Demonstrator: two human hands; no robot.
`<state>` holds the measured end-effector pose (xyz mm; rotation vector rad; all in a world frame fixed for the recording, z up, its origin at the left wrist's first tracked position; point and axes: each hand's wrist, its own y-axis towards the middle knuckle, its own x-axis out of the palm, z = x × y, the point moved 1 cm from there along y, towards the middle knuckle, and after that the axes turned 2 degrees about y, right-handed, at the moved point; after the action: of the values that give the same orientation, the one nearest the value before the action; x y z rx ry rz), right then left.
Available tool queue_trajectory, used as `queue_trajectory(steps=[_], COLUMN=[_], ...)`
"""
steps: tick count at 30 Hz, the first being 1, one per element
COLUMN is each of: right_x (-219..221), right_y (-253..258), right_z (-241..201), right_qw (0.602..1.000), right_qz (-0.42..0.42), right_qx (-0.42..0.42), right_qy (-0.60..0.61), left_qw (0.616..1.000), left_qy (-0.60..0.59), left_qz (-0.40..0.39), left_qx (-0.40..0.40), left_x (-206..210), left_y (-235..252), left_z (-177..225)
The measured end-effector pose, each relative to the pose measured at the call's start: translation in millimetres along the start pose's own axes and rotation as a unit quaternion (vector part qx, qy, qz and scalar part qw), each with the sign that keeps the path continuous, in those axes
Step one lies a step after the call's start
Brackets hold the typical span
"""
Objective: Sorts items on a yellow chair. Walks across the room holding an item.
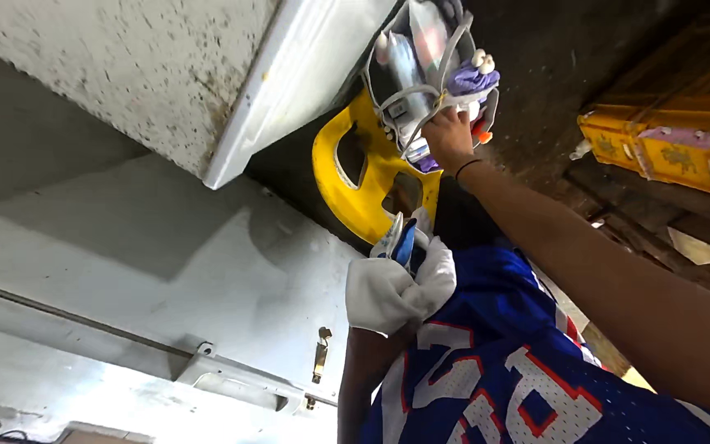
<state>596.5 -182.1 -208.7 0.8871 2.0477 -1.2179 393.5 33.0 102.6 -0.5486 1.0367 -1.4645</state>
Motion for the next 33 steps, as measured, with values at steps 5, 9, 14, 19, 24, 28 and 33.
queue_trajectory(steps=[5,9,14,19,24,28,33], right_x=[6,-3,-12,-8,-5,-4,-7], right_y=[12,38,37,45,48,40,-14], right_z=[8,0,3,0,-8,0,20], right_qw=[0.998,0.998,0.998,0.997,0.997,0.998,0.997], right_qz=[-0.045,-0.066,-0.055,-0.058,-0.062,-0.063,0.004], right_qx=[-0.011,-0.012,-0.031,0.037,0.052,0.014,-0.038], right_qy=[0.043,0.018,-0.002,0.021,0.005,-0.003,0.07], left_qw=[0.996,0.992,0.985,0.994,0.991,0.98,0.982], left_qy=[0.08,0.118,0.169,0.108,0.103,0.173,0.108], left_qz=[0.03,0.042,0.02,0.017,-0.007,0.038,0.056], left_qx=[0.012,0.019,0.023,0.021,-0.087,0.087,0.144], left_x=[8,13,12,9,8,0,-25], left_y=[6,4,11,11,9,5,1], left_z=[8,16,24,17,49,13,64])
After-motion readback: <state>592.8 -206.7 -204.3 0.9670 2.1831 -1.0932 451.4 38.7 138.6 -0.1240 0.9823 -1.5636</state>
